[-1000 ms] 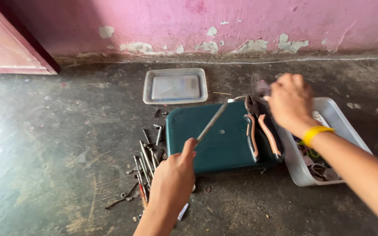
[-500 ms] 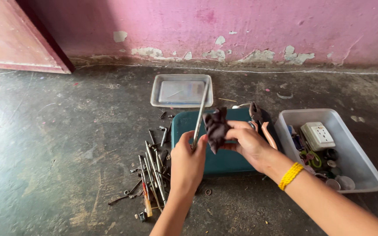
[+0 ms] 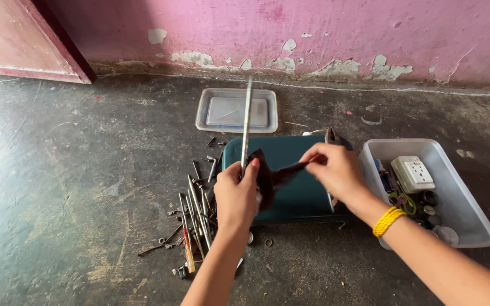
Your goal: The person wipes various tools with a cloth, including pliers, metal rods, and small parts, then places them into a plastic container. The person handles each item individually and organizes them on and inside the container.
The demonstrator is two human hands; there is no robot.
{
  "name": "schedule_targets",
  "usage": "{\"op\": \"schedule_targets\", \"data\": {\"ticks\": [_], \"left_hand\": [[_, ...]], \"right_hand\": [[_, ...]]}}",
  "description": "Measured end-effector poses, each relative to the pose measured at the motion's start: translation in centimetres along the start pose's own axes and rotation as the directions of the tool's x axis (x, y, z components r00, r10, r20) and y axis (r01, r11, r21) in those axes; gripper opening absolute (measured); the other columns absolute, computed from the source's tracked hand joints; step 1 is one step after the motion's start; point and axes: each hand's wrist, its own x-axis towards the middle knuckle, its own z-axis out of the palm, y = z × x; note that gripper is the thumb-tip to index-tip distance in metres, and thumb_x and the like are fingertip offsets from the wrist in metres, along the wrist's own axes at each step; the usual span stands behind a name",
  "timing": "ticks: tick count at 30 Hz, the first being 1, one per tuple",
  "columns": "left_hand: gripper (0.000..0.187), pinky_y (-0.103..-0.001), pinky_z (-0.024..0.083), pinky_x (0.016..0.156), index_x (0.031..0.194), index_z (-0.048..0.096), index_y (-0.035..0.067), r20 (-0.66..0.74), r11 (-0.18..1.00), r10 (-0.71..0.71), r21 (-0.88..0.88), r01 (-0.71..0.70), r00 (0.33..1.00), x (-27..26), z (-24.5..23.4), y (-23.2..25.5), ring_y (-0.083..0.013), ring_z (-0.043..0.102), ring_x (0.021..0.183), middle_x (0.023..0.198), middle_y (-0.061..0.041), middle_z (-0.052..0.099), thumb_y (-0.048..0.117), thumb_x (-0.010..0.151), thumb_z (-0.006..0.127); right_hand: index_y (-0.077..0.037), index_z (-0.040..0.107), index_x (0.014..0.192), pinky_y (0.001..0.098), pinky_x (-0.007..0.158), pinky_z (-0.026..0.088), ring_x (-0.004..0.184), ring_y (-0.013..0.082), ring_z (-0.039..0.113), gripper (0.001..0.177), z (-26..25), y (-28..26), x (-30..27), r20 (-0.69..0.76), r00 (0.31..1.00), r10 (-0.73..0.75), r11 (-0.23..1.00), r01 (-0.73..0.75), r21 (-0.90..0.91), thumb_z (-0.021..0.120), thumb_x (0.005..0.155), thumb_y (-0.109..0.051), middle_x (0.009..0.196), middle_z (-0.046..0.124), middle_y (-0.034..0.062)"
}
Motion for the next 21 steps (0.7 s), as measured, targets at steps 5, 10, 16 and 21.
{"op": "schedule_targets", "data": {"ticks": [5,10,16,21], "left_hand": [[0.030,-0.026,0.027,0.039,0.088,0.069,0.006,0.148,0.971,-0.071,-0.216,0.102,0.987,0.5,0.4,-0.1,-0.0061,0.042,0.046,0.061,0.003,0.053,0.032,0.100,0.063],[0.026,-0.024,0.045,0.051,0.090,0.071,0.004,0.201,0.968,0.128,-0.239,-0.078,0.971,0.5,1.7,-0.8,-0.0049,0.057,0.060,0.070,0.003,0.066,0.027,0.099,0.062],[0.036,-0.028,0.038,0.054,0.091,0.070,0.003,-0.034,0.998,0.047,0.050,-0.045,0.998,1.0,-1.4,-1.0,-0.0074,0.046,0.061,0.066,0.002,0.055,0.038,0.096,0.065],[0.035,-0.031,0.036,0.055,0.093,0.070,0.002,-0.045,0.993,0.018,0.116,-0.013,0.999,1.0,-2.8,-2.7,-0.0098,0.043,0.061,0.067,0.000,0.051,0.037,0.096,0.063]], "right_hand": [[-0.022,0.065,0.120,0.0354,0.079,0.066,0.094,0.0157,0.075,0.031,0.2,-1.0,-1.7,0.421,0.899,0.123,0.743,-0.364,0.561,0.068,0.089,-0.023,0.114,0.070,0.0088],[-0.009,0.071,0.110,0.0357,0.086,0.061,0.092,0.0185,0.072,0.029,2.9,-1.9,-2.2,0.571,0.821,-0.007,0.518,-0.486,0.704,0.061,0.094,-0.031,0.103,0.072,0.0065],[-0.013,0.063,0.083,0.0339,0.079,0.058,0.085,0.0149,0.068,0.011,1.4,-0.3,0.4,0.257,0.952,0.164,0.494,-0.305,0.814,0.068,0.091,-0.019,0.085,0.069,0.0010],[-0.018,0.050,0.075,0.0328,0.084,0.058,0.083,0.0124,0.063,0.027,-0.9,0.2,1.6,0.195,0.979,-0.064,0.246,-0.174,0.954,0.070,0.088,-0.006,0.085,0.061,-0.0032]]}}
